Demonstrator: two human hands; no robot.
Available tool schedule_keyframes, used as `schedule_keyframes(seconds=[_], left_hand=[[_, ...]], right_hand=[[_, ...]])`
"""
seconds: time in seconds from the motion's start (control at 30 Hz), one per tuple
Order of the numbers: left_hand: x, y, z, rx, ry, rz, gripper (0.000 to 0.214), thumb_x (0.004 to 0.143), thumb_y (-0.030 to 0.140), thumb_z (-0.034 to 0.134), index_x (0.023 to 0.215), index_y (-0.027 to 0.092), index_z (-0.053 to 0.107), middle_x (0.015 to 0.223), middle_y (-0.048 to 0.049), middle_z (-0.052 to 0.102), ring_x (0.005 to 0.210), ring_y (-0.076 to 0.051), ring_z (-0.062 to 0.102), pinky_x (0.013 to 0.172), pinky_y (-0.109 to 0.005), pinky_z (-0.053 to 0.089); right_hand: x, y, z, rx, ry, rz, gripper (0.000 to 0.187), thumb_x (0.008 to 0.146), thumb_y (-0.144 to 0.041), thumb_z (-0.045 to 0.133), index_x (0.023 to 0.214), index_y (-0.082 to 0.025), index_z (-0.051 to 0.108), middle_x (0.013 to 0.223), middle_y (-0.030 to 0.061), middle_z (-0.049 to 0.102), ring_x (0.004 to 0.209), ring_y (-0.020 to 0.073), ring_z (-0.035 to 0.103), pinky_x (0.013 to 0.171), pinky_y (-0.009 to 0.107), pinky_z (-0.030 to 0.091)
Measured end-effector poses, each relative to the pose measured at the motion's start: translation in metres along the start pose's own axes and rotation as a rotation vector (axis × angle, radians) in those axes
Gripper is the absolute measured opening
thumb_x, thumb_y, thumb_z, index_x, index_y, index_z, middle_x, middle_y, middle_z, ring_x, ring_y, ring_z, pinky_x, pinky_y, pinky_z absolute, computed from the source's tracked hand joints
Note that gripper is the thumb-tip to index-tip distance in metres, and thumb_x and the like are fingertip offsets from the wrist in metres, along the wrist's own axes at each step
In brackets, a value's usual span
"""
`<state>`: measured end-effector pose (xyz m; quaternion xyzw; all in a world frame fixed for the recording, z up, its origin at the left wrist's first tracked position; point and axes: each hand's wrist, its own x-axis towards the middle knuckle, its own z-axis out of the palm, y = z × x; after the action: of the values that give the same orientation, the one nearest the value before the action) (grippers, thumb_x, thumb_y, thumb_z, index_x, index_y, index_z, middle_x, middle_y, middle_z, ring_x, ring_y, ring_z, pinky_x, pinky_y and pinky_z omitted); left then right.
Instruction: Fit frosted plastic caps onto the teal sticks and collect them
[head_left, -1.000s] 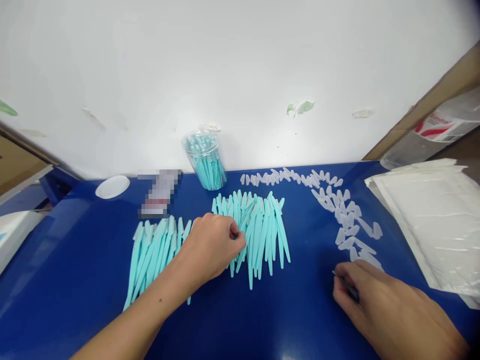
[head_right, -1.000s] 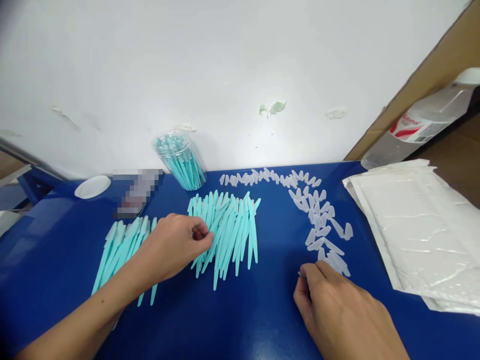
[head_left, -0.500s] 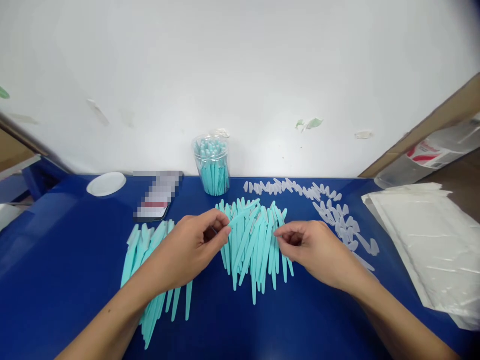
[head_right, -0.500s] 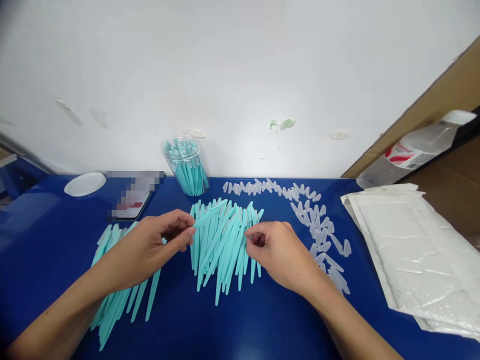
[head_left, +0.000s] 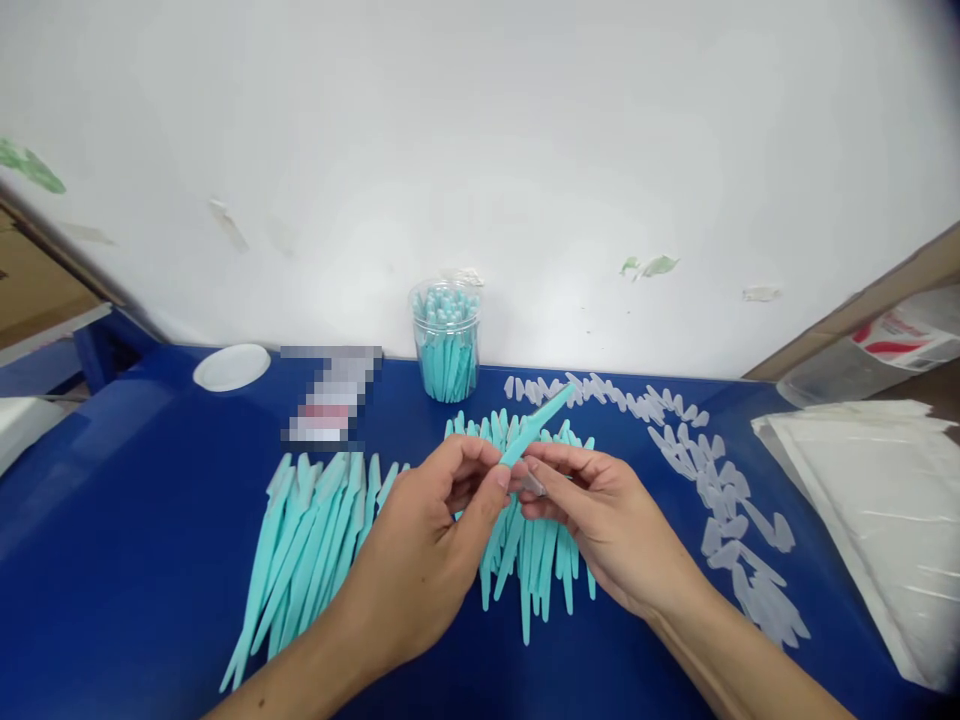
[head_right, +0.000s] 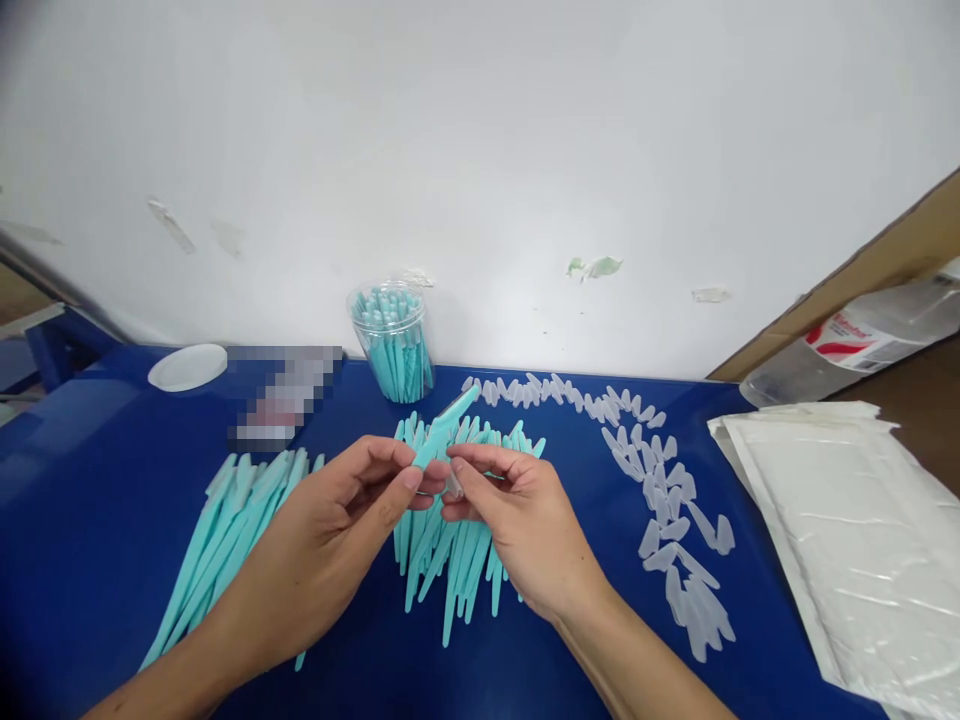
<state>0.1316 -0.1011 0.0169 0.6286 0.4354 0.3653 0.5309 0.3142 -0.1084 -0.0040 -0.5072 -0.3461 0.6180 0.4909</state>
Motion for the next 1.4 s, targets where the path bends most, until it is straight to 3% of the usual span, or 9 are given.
schedule_keyframes(seconds=[0.1,0.3,0.4,0.53,0.63,0.73,0.93,1.13,1.4], left_hand=[[0.001,0.002,-0.003,0.034,0.002,-0.002,0.022,0.108,0.043,0.056,0.104,0.024,0.065,0.103,-0.0021,0.079,0.092,-0.017,0.073,0.088,-0.032,0.061],[0.001,0.001,-0.002,0.009,0.015,-0.018,0.023,0.107,0.046,0.058,0.106,0.023,0.063,0.11,-0.004,0.079,0.095,-0.018,0.074,0.089,-0.033,0.063],[0.002,0.002,-0.008,0.004,0.019,-0.015,0.024,0.106,0.048,0.06,0.108,0.024,0.065,0.106,-0.0021,0.079,0.095,-0.017,0.074,0.089,-0.03,0.063],[0.006,0.005,-0.042,0.247,-0.003,-0.091,0.031,0.101,0.055,0.066,0.108,0.026,0.075,0.086,0.0002,0.075,0.077,-0.016,0.069,0.068,-0.024,0.058],[0.01,0.005,-0.072,0.43,0.011,-0.141,0.036,0.094,0.059,0.07,0.104,0.026,0.082,0.082,-0.0018,0.076,0.076,-0.02,0.068,0.063,-0.025,0.056],[0.012,0.004,-0.084,0.496,0.045,-0.171,0.039,0.091,0.06,0.071,0.106,0.026,0.084,0.076,-0.0027,0.075,0.07,-0.023,0.069,0.054,-0.026,0.054],[0.011,0.005,-0.076,0.569,0.054,-0.242,0.039,0.086,0.059,0.073,0.109,0.03,0.085,0.075,-0.003,0.076,0.071,-0.026,0.073,0.044,-0.024,0.048],[0.014,0.006,-0.071,0.571,0.027,-0.249,0.041,0.087,0.061,0.071,0.108,0.029,0.085,0.08,-0.0043,0.077,0.073,-0.026,0.072,0.044,-0.024,0.046],[0.011,0.003,-0.046,0.455,-0.07,-0.247,0.043,0.093,0.065,0.067,0.106,0.026,0.081,0.072,-0.0019,0.066,0.065,-0.018,0.057,0.047,-0.022,0.041]], right_hand=[[-0.004,-0.002,0.005,0.069,-0.012,0.041,0.042,0.079,-0.047,0.093,0.106,-0.017,0.084,0.081,0.0017,0.073,0.069,0.0119,0.067,0.068,0.026,0.06],[-0.004,-0.007,0.011,0.063,-0.084,0.03,0.032,0.088,-0.047,0.086,0.098,-0.016,0.083,0.085,0.003,0.075,0.07,0.0108,0.068,0.064,0.022,0.059],[-0.002,-0.011,0.006,0.089,-0.014,0.006,0.031,0.081,-0.043,0.093,0.091,-0.016,0.082,0.079,0.0022,0.076,0.068,0.0097,0.068,0.063,0.019,0.058],[0.002,-0.014,-0.007,0.188,0.15,-0.004,0.033,0.072,-0.04,0.1,0.09,-0.018,0.084,0.082,0.0037,0.08,0.076,0.0114,0.076,0.075,0.018,0.063],[0.002,-0.011,-0.015,0.232,0.234,-0.023,0.036,0.064,-0.039,0.104,0.086,-0.018,0.085,0.08,0.0035,0.081,0.074,0.0116,0.077,0.073,0.016,0.064],[0.001,-0.004,-0.018,0.242,0.257,-0.028,0.033,0.064,-0.04,0.103,0.083,-0.019,0.085,0.079,0.0029,0.08,0.073,0.0117,0.077,0.072,0.016,0.064],[-0.003,0.006,-0.02,0.16,0.218,-0.028,0.028,0.075,-0.044,0.097,0.086,-0.021,0.085,0.082,0.0041,0.081,0.077,0.0162,0.079,0.076,0.024,0.068],[-0.005,0.011,-0.019,0.078,0.18,-0.084,0.023,0.081,-0.044,0.093,0.087,-0.023,0.085,0.081,0.0042,0.081,0.078,0.0162,0.079,0.075,0.024,0.068],[-0.009,0.01,-0.01,0.053,0.147,-0.146,0.018,0.082,-0.04,0.092,0.084,-0.023,0.085,0.076,0.0047,0.081,0.072,0.0176,0.08,0.069,0.024,0.069]])
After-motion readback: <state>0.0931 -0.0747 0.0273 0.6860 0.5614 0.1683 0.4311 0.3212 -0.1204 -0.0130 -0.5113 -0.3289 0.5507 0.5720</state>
